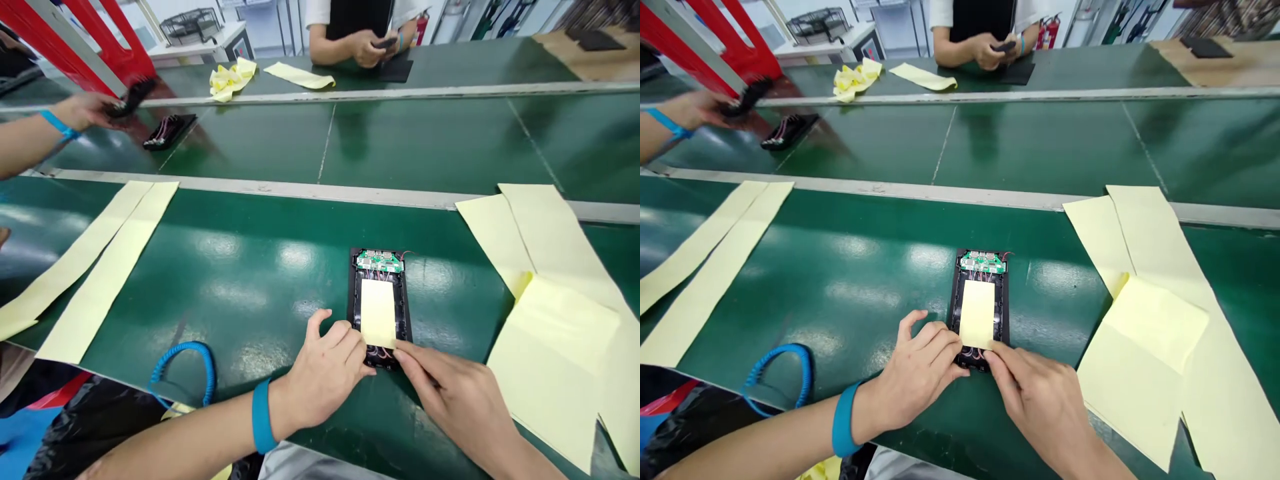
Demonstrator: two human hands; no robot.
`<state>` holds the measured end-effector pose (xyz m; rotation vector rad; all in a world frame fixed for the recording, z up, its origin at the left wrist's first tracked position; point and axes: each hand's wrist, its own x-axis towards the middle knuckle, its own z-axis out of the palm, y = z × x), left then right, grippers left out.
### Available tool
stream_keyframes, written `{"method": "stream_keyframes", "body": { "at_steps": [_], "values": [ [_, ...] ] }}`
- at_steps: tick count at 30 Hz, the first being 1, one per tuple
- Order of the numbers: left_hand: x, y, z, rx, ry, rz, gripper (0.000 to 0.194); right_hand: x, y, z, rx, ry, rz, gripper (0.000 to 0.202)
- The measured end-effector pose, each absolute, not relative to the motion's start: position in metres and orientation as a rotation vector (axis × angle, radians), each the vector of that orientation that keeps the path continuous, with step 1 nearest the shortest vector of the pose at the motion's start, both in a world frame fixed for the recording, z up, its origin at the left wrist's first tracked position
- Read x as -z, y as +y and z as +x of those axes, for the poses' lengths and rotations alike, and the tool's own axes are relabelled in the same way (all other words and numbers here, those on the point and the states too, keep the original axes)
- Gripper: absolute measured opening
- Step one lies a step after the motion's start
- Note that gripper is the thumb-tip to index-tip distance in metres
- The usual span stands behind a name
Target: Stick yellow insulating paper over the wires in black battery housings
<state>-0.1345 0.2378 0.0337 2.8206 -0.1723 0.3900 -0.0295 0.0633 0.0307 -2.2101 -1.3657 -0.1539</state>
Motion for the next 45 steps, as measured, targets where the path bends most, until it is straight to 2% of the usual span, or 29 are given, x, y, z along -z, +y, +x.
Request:
{"method": "stream_keyframes", "body": {
  "at_steps": [2,5,8,13,22,41,45],
  "values": [
    [-0.039,0.245,-0.127,-0.337,-0.135,2.676,0.028,-0.027,0.058,-0.031,0.113,-1.345,-2.160,0.020],
    [-0.047,0.258,-0.099,-0.304,-0.014,2.522,0.017,-0.019,0.053,-0.038,0.209,-1.425,-2.172,0.024],
    [-0.050,0.265,-0.061,-0.241,0.019,2.653,0.017,-0.011,0.053,-0.043,0.326,-1.426,-2.196,0.023],
    [-0.048,0.259,-0.021,-0.048,-0.103,2.895,0.017,-0.003,0.056,-0.040,0.276,-1.378,-2.142,0.023],
    [-0.058,0.257,-0.014,0.101,-0.147,2.931,0.018,-0.006,0.057,-0.038,0.295,-1.353,-2.050,0.019],
    [-0.058,0.258,-0.009,0.174,-0.162,2.896,0.018,-0.002,0.056,-0.038,0.240,-1.359,-2.026,0.019],
    [-0.059,0.263,-0.010,0.166,-0.191,2.893,0.012,-0.001,0.057,-0.038,0.277,-1.353,-2.056,0.022]
  ]
}}
